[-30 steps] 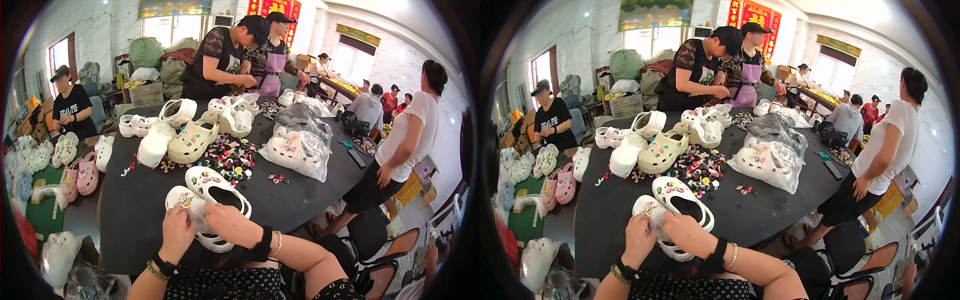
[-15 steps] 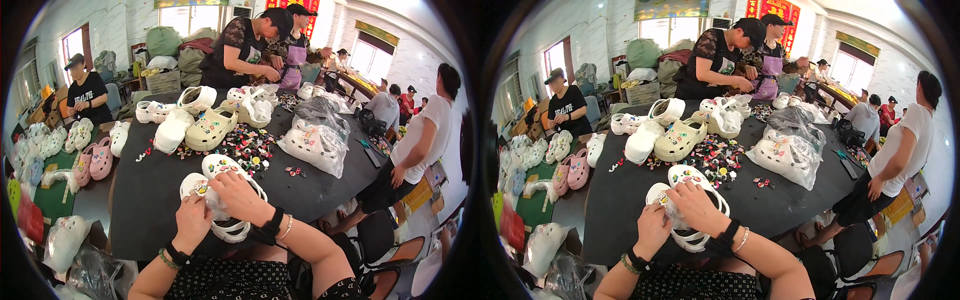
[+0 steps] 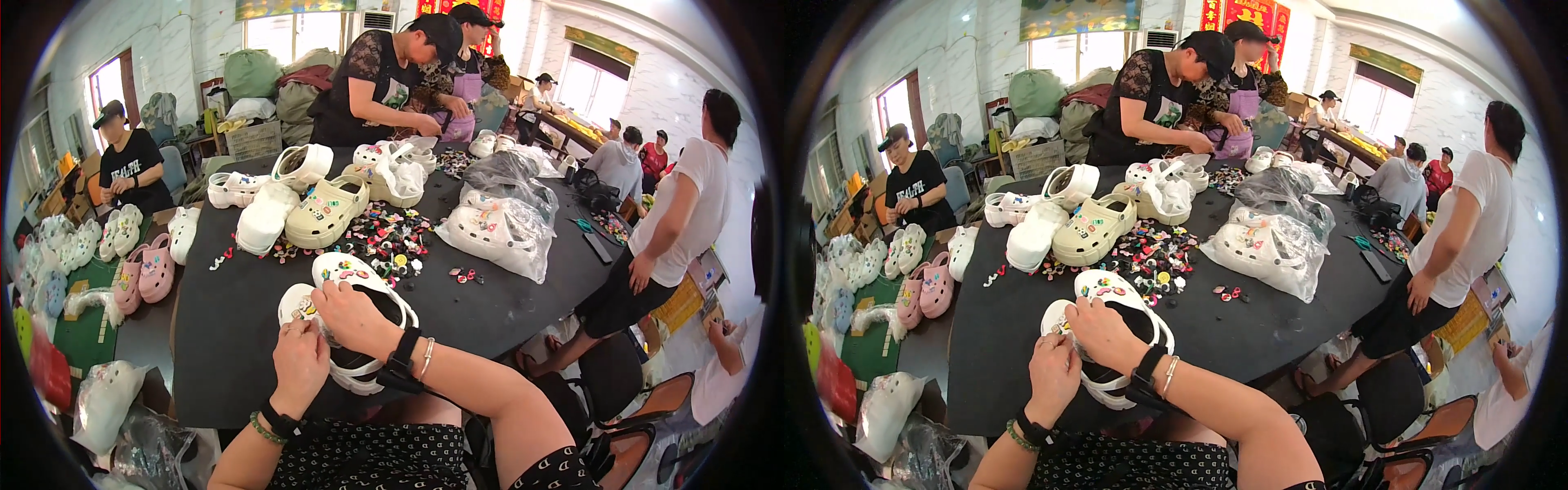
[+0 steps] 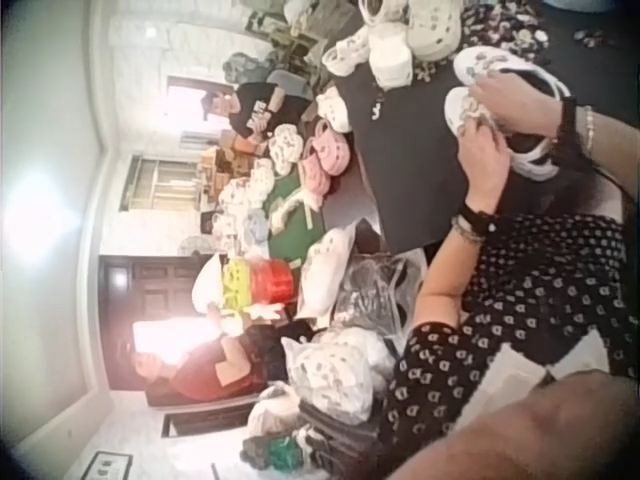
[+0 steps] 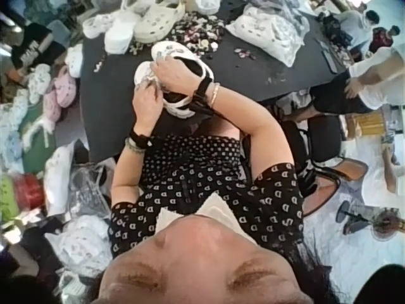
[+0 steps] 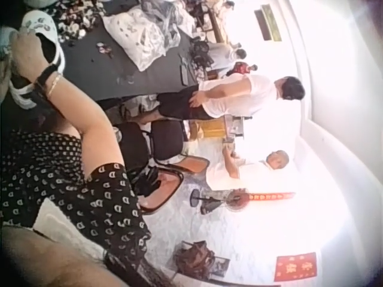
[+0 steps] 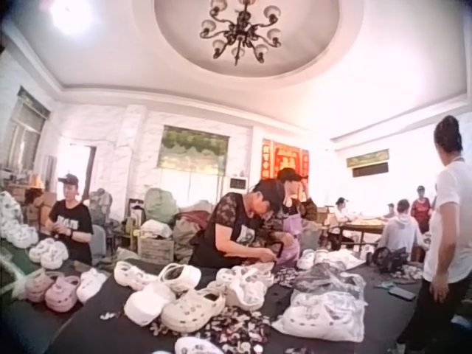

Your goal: Decorate shoes with charms and pack them into plastic bags for manufacturing.

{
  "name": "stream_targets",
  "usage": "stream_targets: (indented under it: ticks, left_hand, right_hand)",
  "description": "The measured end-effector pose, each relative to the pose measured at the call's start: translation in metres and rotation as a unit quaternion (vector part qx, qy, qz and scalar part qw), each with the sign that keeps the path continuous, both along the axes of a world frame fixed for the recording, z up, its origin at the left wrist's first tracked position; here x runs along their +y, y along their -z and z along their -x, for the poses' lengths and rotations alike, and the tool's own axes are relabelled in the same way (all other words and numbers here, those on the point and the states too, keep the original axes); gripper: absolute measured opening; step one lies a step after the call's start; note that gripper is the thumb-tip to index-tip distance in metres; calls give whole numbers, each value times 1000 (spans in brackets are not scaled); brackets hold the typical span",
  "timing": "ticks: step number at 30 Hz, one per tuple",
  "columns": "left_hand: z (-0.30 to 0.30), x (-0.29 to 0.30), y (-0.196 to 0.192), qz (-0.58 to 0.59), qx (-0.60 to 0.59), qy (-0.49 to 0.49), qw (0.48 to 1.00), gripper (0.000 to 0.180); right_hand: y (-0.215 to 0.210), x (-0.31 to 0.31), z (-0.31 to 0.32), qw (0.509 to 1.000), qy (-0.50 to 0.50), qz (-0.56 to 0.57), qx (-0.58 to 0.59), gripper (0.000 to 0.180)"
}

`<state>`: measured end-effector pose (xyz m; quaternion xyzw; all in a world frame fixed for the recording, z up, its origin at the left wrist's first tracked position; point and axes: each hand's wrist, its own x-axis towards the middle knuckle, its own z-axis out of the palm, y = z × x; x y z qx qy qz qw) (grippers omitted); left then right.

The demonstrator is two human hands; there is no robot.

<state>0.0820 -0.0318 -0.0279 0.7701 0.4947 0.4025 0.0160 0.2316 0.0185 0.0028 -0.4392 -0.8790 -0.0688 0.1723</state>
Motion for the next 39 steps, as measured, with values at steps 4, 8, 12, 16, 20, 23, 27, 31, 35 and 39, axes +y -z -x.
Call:
stream_targets:
  ticks: [4, 8, 12, 16, 20, 23, 27, 31, 35, 39]
  left_hand:
    - [-2, -8, -2, 19, -2, -25, 1000, 26]
    - [4, -16, 3, 48, -15, -26, 998, 36]
    - [2, -21, 27, 8, -96, 2, 995, 52]
    - [2, -22, 33, 43, -117, -44, 991, 69]
    - [10, -17, 51, 78, -173, -35, 981, 77]
    - [11, -17, 44, 118, -191, -22, 974, 76]
    - [-5, -13, 44, 77, -140, -37, 986, 75]
    - [11, -10, 46, 129, -188, -29, 973, 69]
    - [18, -7, 57, 123, -195, -24, 973, 64]
    - [15, -7, 61, 111, -162, -22, 980, 70]
  right_hand:
    - [-1, -1, -1, 1000, -19, 10, 6, 47]
    - [-12, -9, -18, 992, -105, 57, 45, 53]
    - [-31, -7, -38, 968, -143, 189, 79, 48]
    - [-37, 10, -42, 961, -117, 243, 63, 39]
    - [-29, 17, -22, 979, -103, 175, 9, 41]
    - [-22, 15, -7, 990, -88, 114, 5, 42]
    - [-3, 11, -15, 997, -36, 60, 42, 32]
    - [20, 17, -2, 994, -86, 14, 59, 29]
    - [-20, 6, -14, 984, -129, 111, 45, 35]
    - [-36, -7, -52, 989, -103, 100, 41, 35]
